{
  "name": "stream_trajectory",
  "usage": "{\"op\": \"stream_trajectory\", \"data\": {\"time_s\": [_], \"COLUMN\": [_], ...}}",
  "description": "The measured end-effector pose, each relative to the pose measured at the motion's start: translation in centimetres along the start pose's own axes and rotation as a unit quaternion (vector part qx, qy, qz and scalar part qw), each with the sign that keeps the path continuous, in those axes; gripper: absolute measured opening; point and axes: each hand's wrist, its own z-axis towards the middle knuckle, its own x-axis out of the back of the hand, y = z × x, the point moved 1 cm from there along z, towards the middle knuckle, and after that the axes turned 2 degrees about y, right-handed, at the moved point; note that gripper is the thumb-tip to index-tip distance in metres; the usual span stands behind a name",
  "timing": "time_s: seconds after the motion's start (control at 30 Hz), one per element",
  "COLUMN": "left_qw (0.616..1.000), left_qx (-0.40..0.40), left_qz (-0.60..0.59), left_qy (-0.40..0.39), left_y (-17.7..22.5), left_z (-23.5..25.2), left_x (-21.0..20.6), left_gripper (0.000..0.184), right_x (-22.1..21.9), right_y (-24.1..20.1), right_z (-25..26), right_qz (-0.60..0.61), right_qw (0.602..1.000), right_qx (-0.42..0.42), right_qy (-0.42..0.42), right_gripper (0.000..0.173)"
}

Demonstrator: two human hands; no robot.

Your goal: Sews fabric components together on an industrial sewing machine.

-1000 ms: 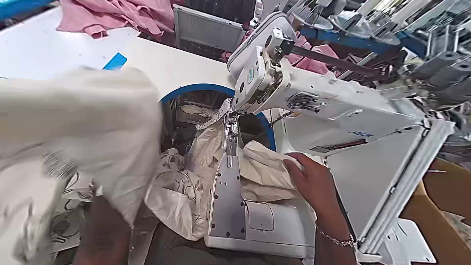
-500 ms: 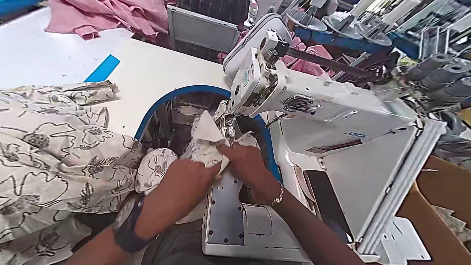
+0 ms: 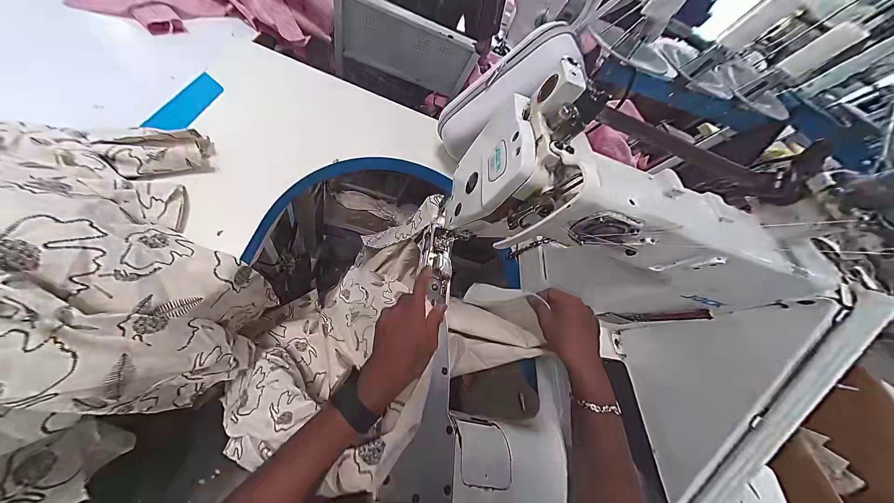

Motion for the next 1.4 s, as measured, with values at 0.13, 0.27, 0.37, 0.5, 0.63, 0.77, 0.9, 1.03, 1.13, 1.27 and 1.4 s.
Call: {"op": "stream_trajectory", "data": {"time_s": [0.13,0.27,0.37,0.5,0.63,0.77,0.9,1.03,1.13,1.27,1.4], "left_qw": [0.996,0.989,0.99,0.989,0.978,0.983,0.978,0.97,0.972,0.972,0.972], "left_qx": [-0.005,-0.097,-0.124,-0.142,-0.167,-0.159,-0.182,-0.211,-0.211,-0.213,-0.205], "left_qz": [-0.047,-0.048,-0.033,0.027,0.093,0.059,0.052,0.05,0.036,0.01,0.009], "left_qy": [0.069,0.101,0.06,0.039,0.088,0.077,0.089,0.109,0.094,0.102,0.114], "left_y": [0.0,-1.1,-1.3,-1.5,-1.4,-1.3,-1.7,-1.7,-1.7,-1.9,-2.0], "left_z": [1.9,0.1,-0.8,0.0,0.2,0.4,0.8,0.6,0.7,0.7,0.6], "left_x": [0.1,-0.3,0.3,0.8,0.1,0.0,0.1,-0.1,0.1,-0.1,-0.5], "left_gripper": [0.087,0.046,0.04,0.044,0.043,0.038,0.039,0.038,0.035,0.035,0.036], "right_x": [-1.4,-3.0,-2.9,-4.0,-4.6,-5.9,-6.6,-7.5,-5.7,-1.9,1.0], "right_y": [-5.5,-5.7,-3.6,-5.7,-5.9,-7.2,-8.0,-8.5,-7.2,-1.6,-1.5], "right_z": [-2.9,-3.0,-1.6,-2.9,-3.0,-4.1,-4.8,-5.8,-4.4,-0.1,-0.4], "right_qz": [0.139,0.149,0.213,0.303,0.342,0.437,0.469,0.492,0.455,0.113,0.027], "right_qw": [0.979,0.979,0.968,0.934,0.9,0.862,0.848,0.841,0.863,0.994,0.995], "right_qx": [0.128,0.137,0.128,0.187,0.253,0.257,0.243,0.217,0.17,0.014,-0.035], "right_qy": [0.071,0.031,0.023,0.017,0.092,0.027,0.034,0.065,0.143,0.009,0.084], "right_gripper": [0.026,0.027,0.02,0.016,0.016,0.015,0.015,0.012,0.013,0.02,0.024]}}
